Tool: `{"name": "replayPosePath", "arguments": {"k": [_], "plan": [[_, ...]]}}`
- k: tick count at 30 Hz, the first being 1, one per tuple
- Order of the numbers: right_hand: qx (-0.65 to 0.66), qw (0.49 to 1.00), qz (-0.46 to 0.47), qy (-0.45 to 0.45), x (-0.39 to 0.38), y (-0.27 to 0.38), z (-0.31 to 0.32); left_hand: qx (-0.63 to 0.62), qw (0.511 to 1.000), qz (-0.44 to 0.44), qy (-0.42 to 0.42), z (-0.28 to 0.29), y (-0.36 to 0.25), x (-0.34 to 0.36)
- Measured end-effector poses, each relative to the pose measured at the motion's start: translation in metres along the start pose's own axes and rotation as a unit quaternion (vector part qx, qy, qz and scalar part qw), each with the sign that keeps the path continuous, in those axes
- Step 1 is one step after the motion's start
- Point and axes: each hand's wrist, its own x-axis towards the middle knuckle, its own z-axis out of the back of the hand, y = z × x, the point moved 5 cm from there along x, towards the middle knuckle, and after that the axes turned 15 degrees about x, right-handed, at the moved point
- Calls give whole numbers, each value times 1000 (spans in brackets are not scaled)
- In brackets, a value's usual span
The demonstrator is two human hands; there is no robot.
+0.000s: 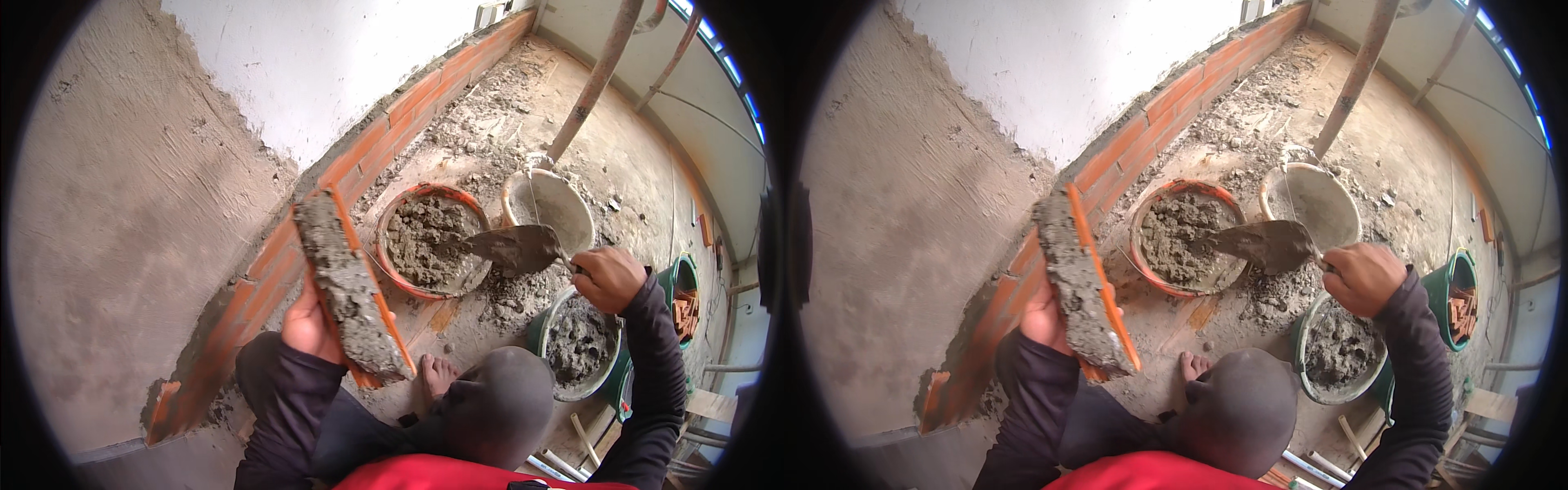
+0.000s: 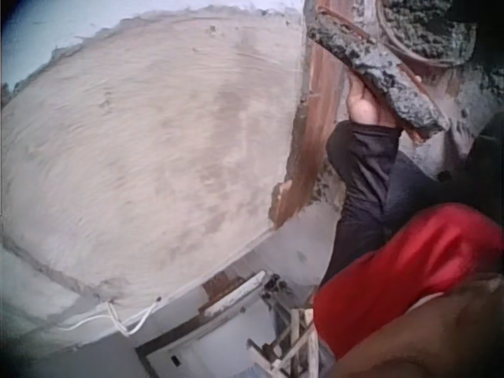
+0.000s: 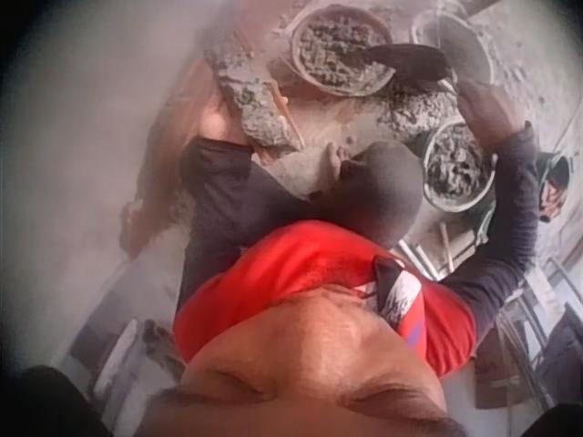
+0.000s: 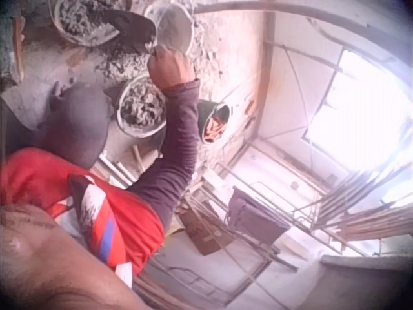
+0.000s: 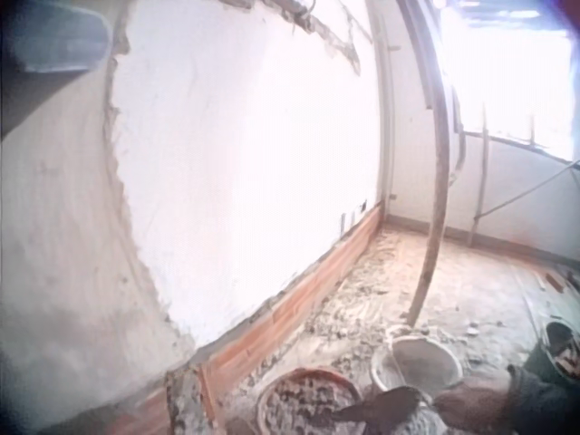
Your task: The person applies mortar to the back of decorative clay tiles using a trowel, then presses the tiles onto a wall and taps them into place using a hammer.
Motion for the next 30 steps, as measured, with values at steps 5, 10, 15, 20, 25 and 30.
{"name": "replayPosePath", "arguments": {"k": [5,10,15,20,25,30], "plan": [[-156,986,46,-24,46,43,4,-56,994,-86,-43,2,-29,-32],[-299,951,65,40,92,61,-59,-98,968,-193,-125,14,-55,-87],[-381,909,76,153,115,70,-116,-142,908,-345,-191,32,-89,-159],[-426,883,105,167,116,81,-137,-144,837,-480,-220,55,-121,-248],[-444,866,144,179,132,59,-140,-101,813,-557,-136,92,-127,-310],[-424,894,136,56,138,77,-98,-164,772,-592,-166,144,-114,-338]]}}
